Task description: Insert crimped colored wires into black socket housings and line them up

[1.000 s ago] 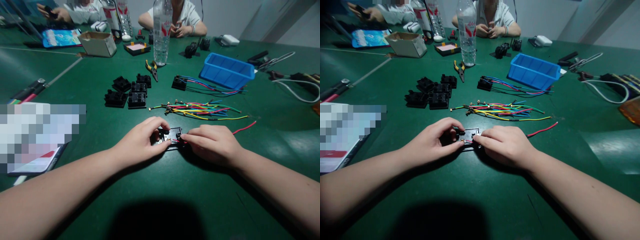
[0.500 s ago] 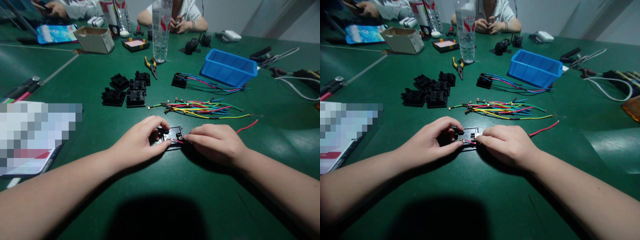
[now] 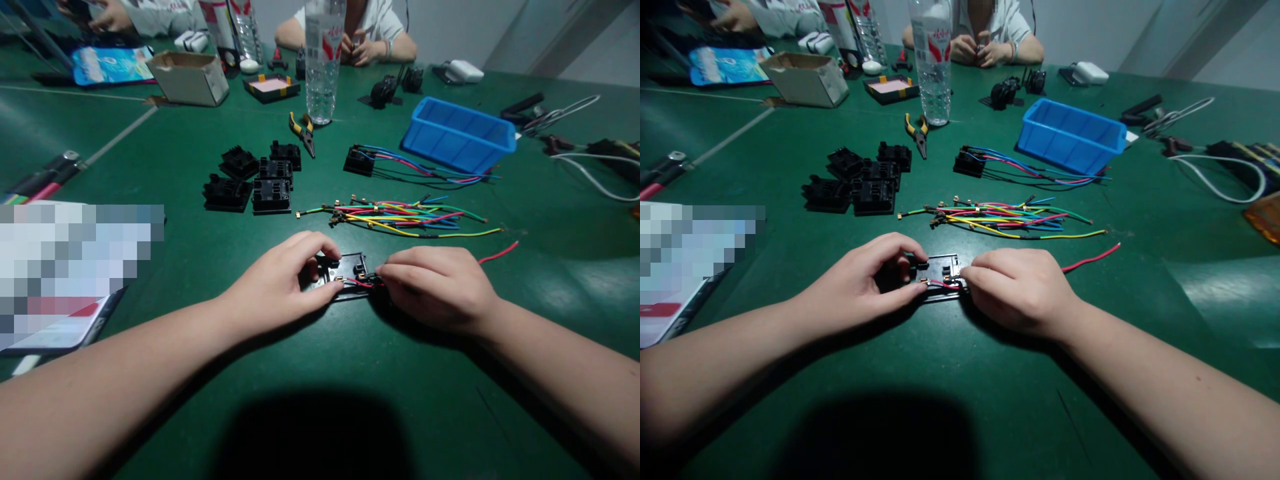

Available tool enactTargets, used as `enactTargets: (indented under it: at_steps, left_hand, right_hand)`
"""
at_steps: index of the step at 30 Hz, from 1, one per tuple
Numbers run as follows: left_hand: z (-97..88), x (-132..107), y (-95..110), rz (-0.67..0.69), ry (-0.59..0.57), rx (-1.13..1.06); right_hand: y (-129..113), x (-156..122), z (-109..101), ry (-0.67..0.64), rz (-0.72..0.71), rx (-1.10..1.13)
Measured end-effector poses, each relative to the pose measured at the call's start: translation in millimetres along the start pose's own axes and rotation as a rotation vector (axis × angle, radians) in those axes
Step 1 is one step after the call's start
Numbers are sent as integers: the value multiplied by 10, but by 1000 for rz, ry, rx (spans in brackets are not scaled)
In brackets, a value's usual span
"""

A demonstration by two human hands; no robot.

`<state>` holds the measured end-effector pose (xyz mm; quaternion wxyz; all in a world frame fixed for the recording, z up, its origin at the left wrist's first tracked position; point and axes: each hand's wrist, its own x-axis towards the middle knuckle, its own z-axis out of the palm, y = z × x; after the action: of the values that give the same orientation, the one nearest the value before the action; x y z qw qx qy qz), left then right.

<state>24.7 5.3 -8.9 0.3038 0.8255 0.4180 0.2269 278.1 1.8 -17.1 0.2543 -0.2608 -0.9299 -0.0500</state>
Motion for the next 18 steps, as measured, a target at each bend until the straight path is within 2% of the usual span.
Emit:
enactTargets:
  at_steps: [18]
  left_hand:
    - [3,9,-12,-1,-1,-5]
  right_hand:
    - [-4,2,-2,10,12,-13]
